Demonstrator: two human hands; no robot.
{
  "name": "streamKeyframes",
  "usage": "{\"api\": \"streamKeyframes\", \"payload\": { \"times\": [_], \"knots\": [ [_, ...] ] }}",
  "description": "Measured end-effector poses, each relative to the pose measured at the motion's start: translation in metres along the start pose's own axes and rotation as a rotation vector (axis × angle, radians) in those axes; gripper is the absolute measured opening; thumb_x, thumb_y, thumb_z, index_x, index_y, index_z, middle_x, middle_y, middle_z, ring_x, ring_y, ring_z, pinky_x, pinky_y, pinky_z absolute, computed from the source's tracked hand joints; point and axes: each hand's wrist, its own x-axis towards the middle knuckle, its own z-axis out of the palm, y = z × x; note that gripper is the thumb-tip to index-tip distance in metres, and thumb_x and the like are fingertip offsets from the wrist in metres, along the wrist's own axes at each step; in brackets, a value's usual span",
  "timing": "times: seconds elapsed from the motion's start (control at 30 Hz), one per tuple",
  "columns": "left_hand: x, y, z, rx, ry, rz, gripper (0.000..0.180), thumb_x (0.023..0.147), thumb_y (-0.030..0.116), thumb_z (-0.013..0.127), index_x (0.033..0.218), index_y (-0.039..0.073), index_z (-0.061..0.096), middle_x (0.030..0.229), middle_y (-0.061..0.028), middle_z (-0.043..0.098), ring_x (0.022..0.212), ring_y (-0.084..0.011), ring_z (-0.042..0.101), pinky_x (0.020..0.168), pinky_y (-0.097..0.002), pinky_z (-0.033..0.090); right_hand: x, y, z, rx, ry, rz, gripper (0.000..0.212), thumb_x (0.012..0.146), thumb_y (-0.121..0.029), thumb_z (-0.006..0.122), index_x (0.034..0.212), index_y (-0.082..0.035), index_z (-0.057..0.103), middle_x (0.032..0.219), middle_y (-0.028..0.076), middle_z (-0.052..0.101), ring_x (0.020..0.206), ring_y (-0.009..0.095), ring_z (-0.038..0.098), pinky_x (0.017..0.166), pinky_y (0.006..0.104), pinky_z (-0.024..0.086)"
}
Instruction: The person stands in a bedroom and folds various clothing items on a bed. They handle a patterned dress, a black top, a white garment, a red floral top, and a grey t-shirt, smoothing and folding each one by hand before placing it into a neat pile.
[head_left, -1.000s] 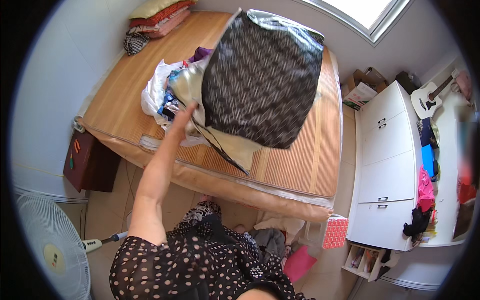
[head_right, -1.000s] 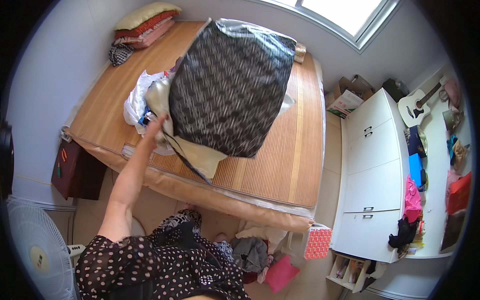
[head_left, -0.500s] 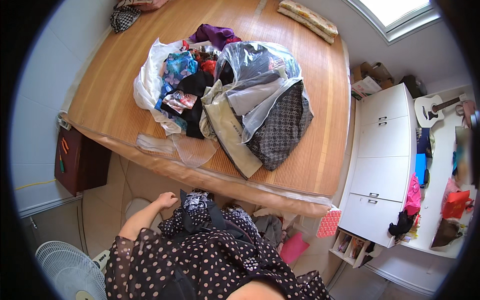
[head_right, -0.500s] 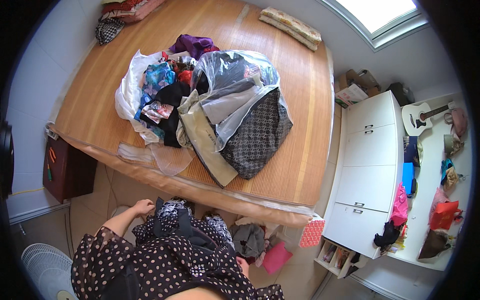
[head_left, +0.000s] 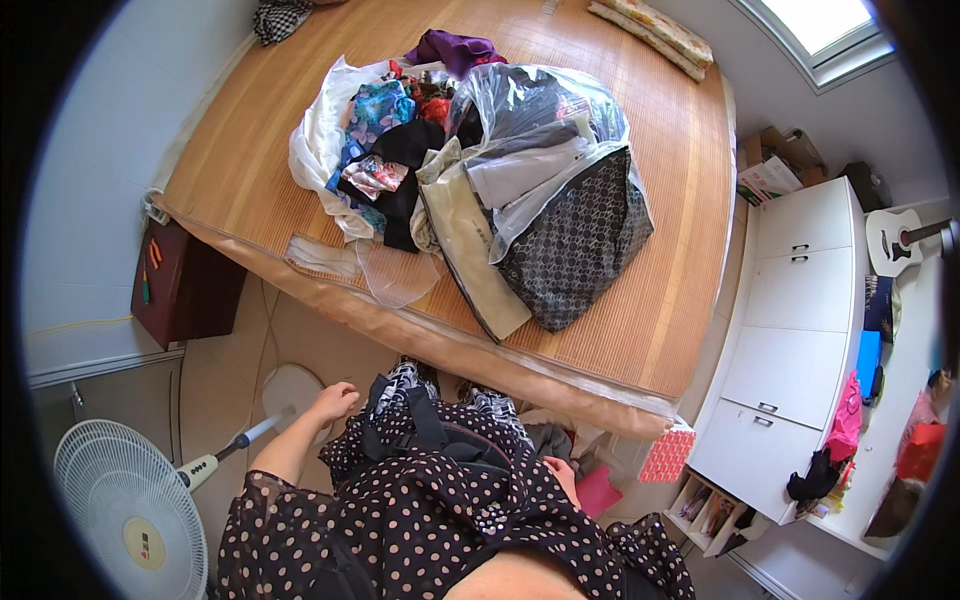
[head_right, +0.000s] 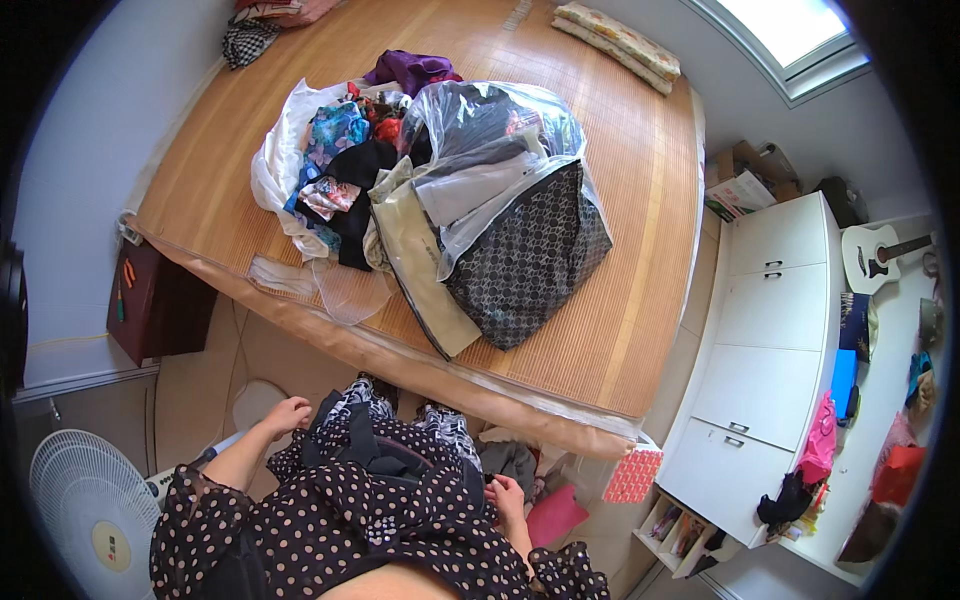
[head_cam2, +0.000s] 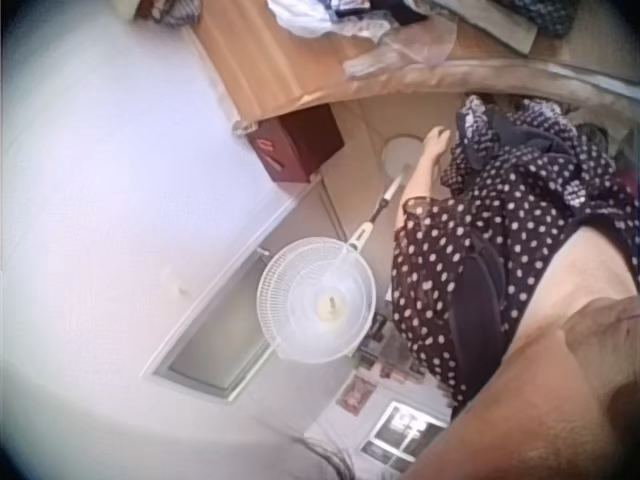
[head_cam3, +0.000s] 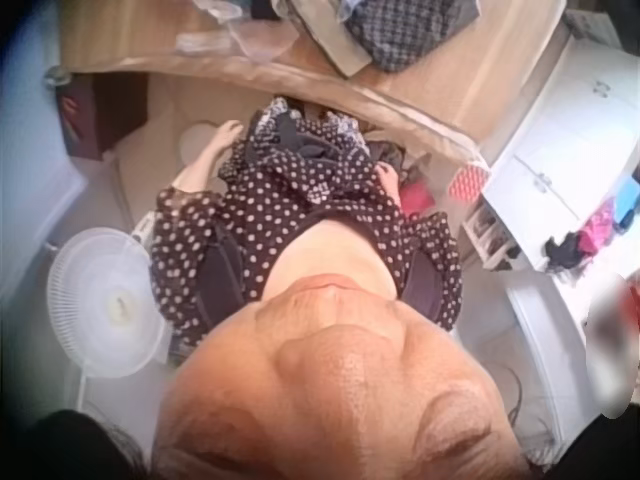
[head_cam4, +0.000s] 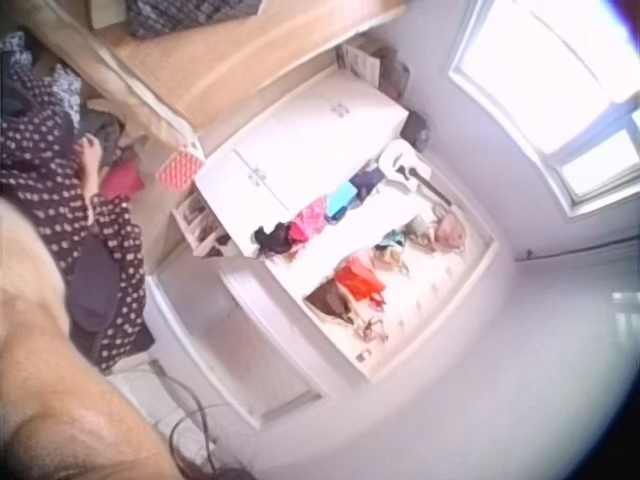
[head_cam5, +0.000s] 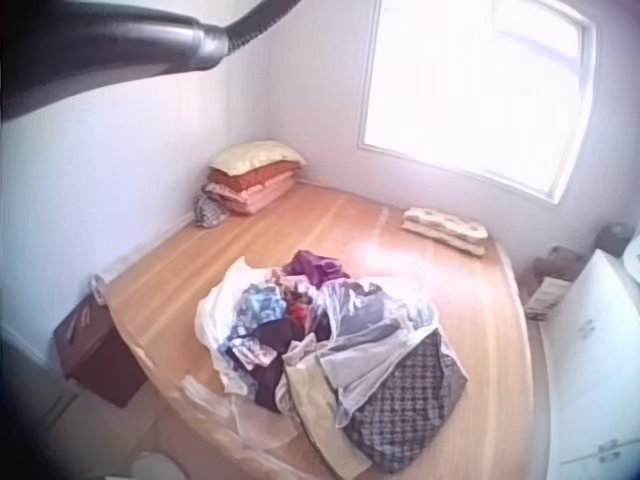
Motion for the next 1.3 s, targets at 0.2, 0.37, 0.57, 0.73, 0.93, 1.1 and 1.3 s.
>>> {"api": "streamKeyframes", "payload": {
  "times": [0.2, 0.37, 0.57, 0.73, 0.93, 1.1, 1.3],
  "knots": [
    [-0.01, 0.042, 0.041, -0.232, 0.016, 0.023, 0.033, 0.083, 0.018, 0.053, 0.112, 0.003, 0.049, 0.084, -0.0041, 0.055, 0.066, -0.0098, 0.052, 0.055, -0.0222, 0.044, 0.059, 0.017, -0.05, 0.136, -0.011, 0.134, 0.02, 0.084, -0.009, 0.05, 0.102, -0.001, 0.049, 0.071, 0.007, 0.054, 0.052, 0.014, 0.051, 0.041, 0.0224, 0.038],
    [-0.04, 0.054, 0.056, -0.236, 0.063, -0.062, 0.033, 0.083, 0.02, 0.052, 0.111, 0.003, 0.051, 0.087, -0.0045, 0.057, 0.071, -0.0098, 0.053, 0.057, -0.0227, 0.044, 0.139, -0.043, -0.065, 0.018, -0.053, 0.014, 0.021, 0.085, -0.018, 0.05, 0.1, -0.003, 0.051, 0.078, 0.006, 0.057, 0.059, 0.015, 0.055, 0.046, 0.0238, 0.043],
    [-0.06, 0.016, 0.064, -0.204, 0.16, -0.059, 0.033, 0.084, 0.016, 0.05, 0.113, 0.0, 0.046, 0.09, -0.0065, 0.056, 0.075, -0.0137, 0.054, 0.064, -0.0261, 0.047, 0.206, -0.154, -0.024, 0.264, -0.075, -0.169, 0.024, 0.086, -0.024, 0.051, 0.097, -0.003, 0.05, 0.085, 0.006, 0.058, 0.071, 0.015, 0.059, 0.056, 0.0243, 0.048],
    [-0.083, 0.012, 0.08, -0.235, 0.229, -0.072, 0.035, 0.084, 0.017, 0.051, 0.114, -0.002, 0.046, 0.09, -0.0076, 0.057, 0.079, -0.014, 0.055, 0.069, -0.0257, 0.046, 0.242, -0.193, -0.003, 0.349, -0.088, -0.128, 0.023, 0.082, -0.027, 0.057, 0.092, -0.007, 0.051, 0.078, 0.002, 0.058, 0.065, 0.013, 0.056, 0.052, 0.0218, 0.045],
    [-0.091, -0.032, 0.09, -0.141, 0.263, -0.052, 0.037, 0.083, 0.025, 0.052, 0.109, -0.001, 0.052, 0.102, -0.0121, 0.059, 0.091, -0.0185, 0.056, 0.079, -0.0286, 0.043, 0.251, -0.21, 0.036, 0.65, -0.186, 0.038, 0.027, 0.079, -0.028, 0.062, 0.096, -0.009, 0.055, 0.094, 0.006, 0.062, 0.078, 0.021, 0.059, 0.064, 0.0362, 0.048],
    [-0.096, 0.003, 0.096, -0.154, 0.263, -0.105, 0.037, 0.082, 0.025, 0.052, 0.109, 0.0, 0.053, 0.1, -0.0128, 0.06, 0.091, -0.0194, 0.056, 0.079, -0.0286, 0.043, 0.244, -0.211, 0.017, 0.879, -0.258, -0.255, 0.027, 0.079, -0.004, 0.055, 0.106, -0.002, 0.051, 0.099, 0.008, 0.058, 0.086, 0.022, 0.058, 0.076, 0.036, 0.049],
    [-0.06, -0.004, 0.095, -0.099, 0.243, -0.075, 0.035, 0.083, 0.023, 0.051, 0.11, 0.001, 0.052, 0.097, -0.0112, 0.061, 0.086, -0.016, 0.056, 0.075, -0.0269, 0.044, 0.209, -0.121, -0.07, 0.75, -0.238, -0.081, 0.033, 0.081, -0.008, 0.054, 0.114, -0.007, 0.048, 0.105, 0.009, 0.057, 0.091, 0.028, 0.057, 0.079, 0.0452, 0.048]
  ]
}}
